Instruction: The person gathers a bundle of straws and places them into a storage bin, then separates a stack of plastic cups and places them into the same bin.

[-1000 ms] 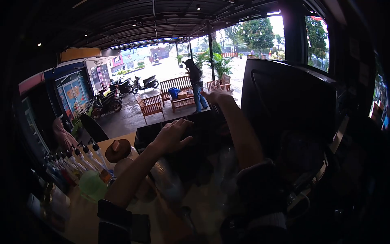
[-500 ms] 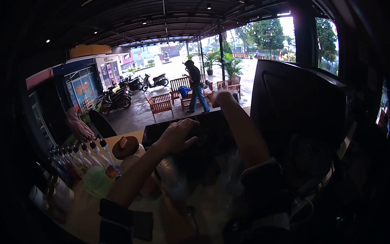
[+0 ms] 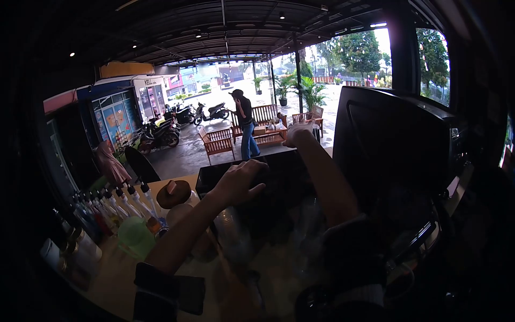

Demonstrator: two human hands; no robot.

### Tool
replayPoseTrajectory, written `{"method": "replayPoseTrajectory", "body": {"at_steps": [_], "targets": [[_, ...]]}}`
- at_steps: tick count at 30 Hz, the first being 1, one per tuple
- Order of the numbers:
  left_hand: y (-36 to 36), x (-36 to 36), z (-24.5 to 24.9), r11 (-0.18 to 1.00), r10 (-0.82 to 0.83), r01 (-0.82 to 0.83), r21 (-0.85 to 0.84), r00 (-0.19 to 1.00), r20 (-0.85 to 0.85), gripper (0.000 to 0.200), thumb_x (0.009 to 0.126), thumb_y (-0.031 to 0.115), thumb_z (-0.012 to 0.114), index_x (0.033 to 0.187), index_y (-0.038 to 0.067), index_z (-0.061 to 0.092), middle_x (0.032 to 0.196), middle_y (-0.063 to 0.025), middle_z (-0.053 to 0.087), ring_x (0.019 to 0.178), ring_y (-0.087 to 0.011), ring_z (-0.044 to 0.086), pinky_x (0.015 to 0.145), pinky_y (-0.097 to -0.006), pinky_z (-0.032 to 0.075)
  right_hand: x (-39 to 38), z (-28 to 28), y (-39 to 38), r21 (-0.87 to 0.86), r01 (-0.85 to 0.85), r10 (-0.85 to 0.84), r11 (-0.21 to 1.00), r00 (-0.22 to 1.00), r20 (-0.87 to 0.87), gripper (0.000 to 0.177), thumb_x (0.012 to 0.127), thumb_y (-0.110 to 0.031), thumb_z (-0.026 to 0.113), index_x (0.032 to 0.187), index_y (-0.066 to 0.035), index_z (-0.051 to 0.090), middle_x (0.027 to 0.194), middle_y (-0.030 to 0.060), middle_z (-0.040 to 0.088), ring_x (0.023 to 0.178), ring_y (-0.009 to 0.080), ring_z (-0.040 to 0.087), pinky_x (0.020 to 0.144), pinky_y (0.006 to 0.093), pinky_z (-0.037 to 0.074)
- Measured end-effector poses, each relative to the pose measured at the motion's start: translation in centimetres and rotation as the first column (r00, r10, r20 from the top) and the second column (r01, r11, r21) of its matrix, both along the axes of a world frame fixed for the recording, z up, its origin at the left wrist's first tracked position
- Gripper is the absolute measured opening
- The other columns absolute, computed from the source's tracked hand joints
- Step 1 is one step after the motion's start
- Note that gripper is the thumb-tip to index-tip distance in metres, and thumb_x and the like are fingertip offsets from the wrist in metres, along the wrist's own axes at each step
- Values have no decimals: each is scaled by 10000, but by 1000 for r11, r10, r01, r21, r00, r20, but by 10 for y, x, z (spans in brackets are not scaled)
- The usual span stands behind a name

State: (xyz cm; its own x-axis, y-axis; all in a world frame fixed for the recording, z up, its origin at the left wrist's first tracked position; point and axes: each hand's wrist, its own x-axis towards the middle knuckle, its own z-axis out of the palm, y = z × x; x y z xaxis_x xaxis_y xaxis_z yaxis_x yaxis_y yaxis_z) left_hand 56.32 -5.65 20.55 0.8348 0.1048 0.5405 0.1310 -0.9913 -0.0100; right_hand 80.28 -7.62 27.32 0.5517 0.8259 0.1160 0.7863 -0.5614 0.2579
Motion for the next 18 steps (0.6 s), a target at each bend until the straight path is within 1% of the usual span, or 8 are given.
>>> {"method": "replayPoseTrajectory", "body": {"at_steps": [2, 4, 6, 8, 10, 11, 15, 18], "targets": [[-1, -1, -2, 1000, 5, -6, 19, 999, 40, 472, 795, 275, 617, 1188, 88, 435, 1139, -128, 524, 1051, -312, 535, 913, -434, 395, -1, -1, -1, 105, -36, 33, 994, 999, 25, 756, 826, -556, 473, 1396, -102, 270, 1483, 115, 164, 1363, 320, 159, 1049, 615, 98], [-5, -6, -3, 998, 13, -18, 56, 996, 90, 488, 801, 285, 609, 1202, 74, 428, 1155, -131, 518, 1065, -311, 526, 917, -432, 389, -8, 0, -4, 121, -66, 62, 990, 997, 34, 744, 830, -549, 469, 1402, -121, 261, 1492, 110, 126, 1366, 331, 133, 1045, 622, 96], [-8, -12, -6, 996, 20, -31, 81, 991, 133, 505, 807, 295, 601, 1216, 60, 420, 1172, -134, 512, 1079, -309, 516, 922, -429, 383, -16, -4, -8, 207, -133, 103, 969, 983, 150, 719, 826, -532, 481, 1386, -118, 302, 1491, 109, 136, 1364, 332, 144, 1037, 631, 104], [-10, -17, -8, 989, 8, -39, 144, 978, 208, 530, 819, 303, 583, 1244, 39, 408, 1194, -143, 505, 1094, -309, 504, 928, -421, 370, -21, -11, -10, 279, -224, 161, 934, 959, 231, 617, 816, -475, 521, 1301, -102, 443, 1483, 114, 172, 1355, 327, 184, 1028, 633, 134], [-14, -24, -6, 982, 2, -52, 183, 965, 261, 503, 826, 276, 569, 1244, 38, 421, 1179, -151, 516, 1089, -312, 501, 925, -416, 369, -35, -13, -17, 259, -245, 172, 934, 946, 274, 589, 808, -440, 543, 1280, -97, 464, 1476, 115, 191, 1352, 322, 195, 1027, 631, 144], [-16, -28, -4, 982, -3, -48, 184, 964, 267, 496, 827, 271, 567, 1242, 39, 425, 1172, -152, 518, 1078, -315, 503, 923, -414, 371, -42, -15, -21, 262, -288, 196, 921, 925, 327, 569, 787, -427, 589, 1227, -78, 495, 1466, 148, 187, 1338, 333, 223, 1011, 625, 216], [-36, -60, 7, 987, -34, -18, 161, 949, 313, 466, 823, 258, 570, 1225, 61, 443, 1159, -143, 519, 1051, -325, 506, 919, -417, 376, -83, -8, -47, 231, -396, 282, 889, 869, 405, 530, 767, -354, 595, 1191, -49, 507, 1454, 143, 219, 1326, 326, 254, 1017, 595, 244], [-48, -96, 6, 991, -50, 5, 137, 943, 329, 460, 818, 260, 576, 1220, 78, 444, 1182, -123, 505, 1083, -320, 494, 933, -425, 370, -122, -6, -73, 261, -531, 345, 806, 781, 521, 484, 762, -326, 600, 1149, -45, 524, 1420, 146, 277, 1276, 318, 333, 999, 571, 285]]}}
